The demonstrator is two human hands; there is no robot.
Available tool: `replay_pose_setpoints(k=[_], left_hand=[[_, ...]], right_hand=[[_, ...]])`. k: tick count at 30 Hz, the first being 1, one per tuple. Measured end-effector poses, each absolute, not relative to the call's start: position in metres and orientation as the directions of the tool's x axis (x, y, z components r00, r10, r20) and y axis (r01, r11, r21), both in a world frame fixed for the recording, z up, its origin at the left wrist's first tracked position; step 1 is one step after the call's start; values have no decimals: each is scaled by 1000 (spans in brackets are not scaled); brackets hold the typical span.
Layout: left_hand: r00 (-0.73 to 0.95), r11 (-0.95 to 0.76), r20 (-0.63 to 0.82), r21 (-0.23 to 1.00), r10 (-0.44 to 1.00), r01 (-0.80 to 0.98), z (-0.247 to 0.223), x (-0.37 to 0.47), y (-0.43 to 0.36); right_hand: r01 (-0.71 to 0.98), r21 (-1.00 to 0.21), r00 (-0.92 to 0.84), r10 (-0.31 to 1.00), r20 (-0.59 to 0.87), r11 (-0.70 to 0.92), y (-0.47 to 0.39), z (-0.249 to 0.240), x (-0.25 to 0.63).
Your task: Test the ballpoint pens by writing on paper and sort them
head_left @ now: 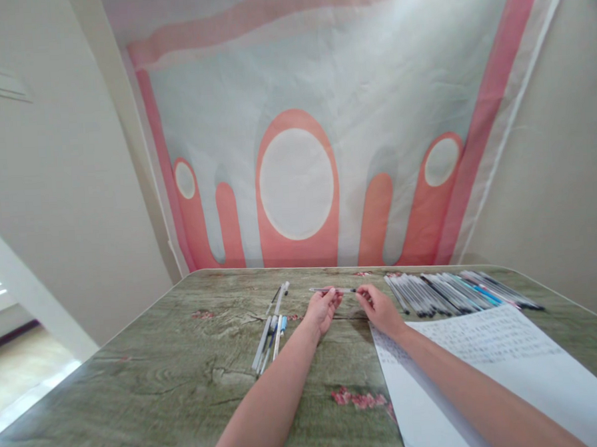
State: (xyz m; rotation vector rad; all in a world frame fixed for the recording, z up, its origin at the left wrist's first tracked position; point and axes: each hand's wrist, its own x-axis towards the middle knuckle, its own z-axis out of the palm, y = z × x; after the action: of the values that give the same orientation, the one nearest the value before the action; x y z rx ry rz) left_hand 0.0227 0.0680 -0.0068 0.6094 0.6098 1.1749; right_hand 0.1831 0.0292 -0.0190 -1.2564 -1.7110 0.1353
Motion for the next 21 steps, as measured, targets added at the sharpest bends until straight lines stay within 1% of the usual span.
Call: replay_pose_setpoints(k=[5, 10, 15, 21], left_hand=[[363, 320, -105, 727, 926, -607, -7, 27, 63], [322, 301, -107, 700, 941, -647, -10, 26, 67], [318, 306, -118, 697, 941, -648, -11, 23, 71], [344, 300, -86, 708, 935, -639, -13, 24, 69]], right_hand=[[670, -586, 26, 775, 632, 456, 31, -23, 185], [633, -593, 31, 749, 661, 497, 29, -22, 181], [601, -583, -12, 735, 678, 547, 27, -15, 179], [624, -588, -3, 754, 657, 515, 27, -13, 183]])
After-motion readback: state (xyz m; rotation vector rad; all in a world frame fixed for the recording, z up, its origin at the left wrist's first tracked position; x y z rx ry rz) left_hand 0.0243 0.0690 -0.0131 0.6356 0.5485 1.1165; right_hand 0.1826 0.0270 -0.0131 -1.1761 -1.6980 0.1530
